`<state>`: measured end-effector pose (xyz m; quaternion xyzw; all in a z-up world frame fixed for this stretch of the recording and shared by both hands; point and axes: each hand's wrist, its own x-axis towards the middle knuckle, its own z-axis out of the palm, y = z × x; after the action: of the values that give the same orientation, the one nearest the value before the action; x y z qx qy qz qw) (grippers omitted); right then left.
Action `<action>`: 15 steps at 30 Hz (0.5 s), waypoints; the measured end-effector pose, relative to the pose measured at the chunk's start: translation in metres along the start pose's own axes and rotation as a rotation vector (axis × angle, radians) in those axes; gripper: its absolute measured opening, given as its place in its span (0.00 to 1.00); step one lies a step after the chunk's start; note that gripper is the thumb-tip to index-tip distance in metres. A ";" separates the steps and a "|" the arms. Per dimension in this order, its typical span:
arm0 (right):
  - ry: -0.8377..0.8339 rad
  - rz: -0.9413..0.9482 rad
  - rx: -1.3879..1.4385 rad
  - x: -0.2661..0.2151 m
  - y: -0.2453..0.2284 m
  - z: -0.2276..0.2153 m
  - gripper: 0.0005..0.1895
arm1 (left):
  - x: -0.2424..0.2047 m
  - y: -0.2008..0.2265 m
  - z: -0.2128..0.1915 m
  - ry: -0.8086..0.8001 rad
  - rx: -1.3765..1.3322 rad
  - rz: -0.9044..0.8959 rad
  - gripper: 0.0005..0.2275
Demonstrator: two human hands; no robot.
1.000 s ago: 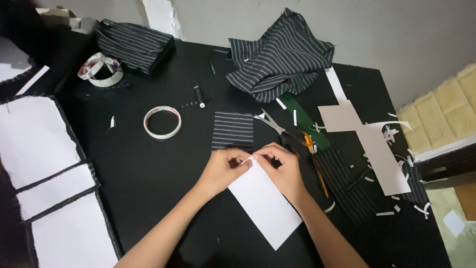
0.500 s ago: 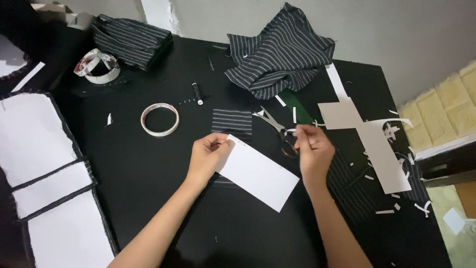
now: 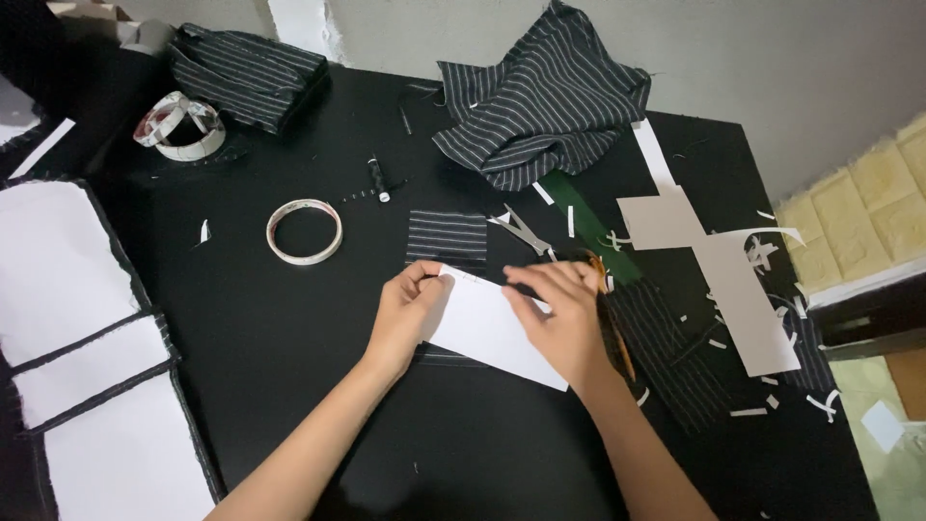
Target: Cutting and applying small strips of double-sided tape to a card component.
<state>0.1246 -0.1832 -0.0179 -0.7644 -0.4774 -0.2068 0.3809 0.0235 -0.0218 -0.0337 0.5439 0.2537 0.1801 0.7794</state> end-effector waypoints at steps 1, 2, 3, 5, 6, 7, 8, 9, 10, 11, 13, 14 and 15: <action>-0.001 0.000 0.001 0.000 -0.001 0.001 0.09 | 0.000 -0.002 0.000 0.001 0.001 -0.001 0.08; -0.024 -0.002 0.008 -0.001 -0.003 0.002 0.06 | 0.000 -0.003 0.001 -0.043 0.019 -0.001 0.08; -0.048 -0.005 0.016 -0.001 -0.004 0.003 0.04 | -0.001 -0.005 0.002 -0.087 0.037 -0.001 0.09; -0.040 -0.016 0.013 -0.003 -0.003 0.005 0.04 | -0.006 0.004 0.006 -0.129 0.060 0.004 0.09; -0.032 -0.028 0.011 -0.004 -0.002 0.005 0.04 | -0.008 0.009 0.008 -0.170 0.082 0.009 0.09; -0.032 -0.027 0.011 -0.004 -0.003 0.006 0.04 | -0.008 0.007 0.007 -0.170 0.083 0.008 0.09; -0.026 -0.043 -0.005 -0.004 -0.004 0.005 0.03 | -0.008 0.006 0.007 -0.186 0.097 0.008 0.08; -0.020 -0.058 -0.022 -0.003 -0.005 0.005 0.03 | -0.008 0.005 0.007 -0.203 0.111 0.008 0.07; -0.020 -0.056 -0.022 -0.003 -0.006 0.005 0.03 | -0.008 0.005 0.008 -0.204 0.111 0.006 0.07; -0.008 -0.069 -0.062 -0.003 -0.008 0.005 0.04 | -0.009 0.005 0.008 -0.203 0.109 -0.003 0.08; 0.004 -0.084 -0.103 -0.001 -0.012 0.003 0.05 | -0.010 0.005 0.010 -0.203 0.107 -0.011 0.09; 0.016 -0.110 -0.107 0.000 -0.015 0.002 0.05 | -0.010 0.005 0.011 -0.193 0.090 -0.018 0.09; 0.029 -0.136 -0.112 0.001 -0.018 0.001 0.05 | -0.011 0.005 0.011 -0.183 0.073 -0.025 0.09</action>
<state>0.1093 -0.1770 -0.0106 -0.7472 -0.5104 -0.2693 0.3296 0.0211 -0.0348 -0.0238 0.5828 0.1946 0.1106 0.7812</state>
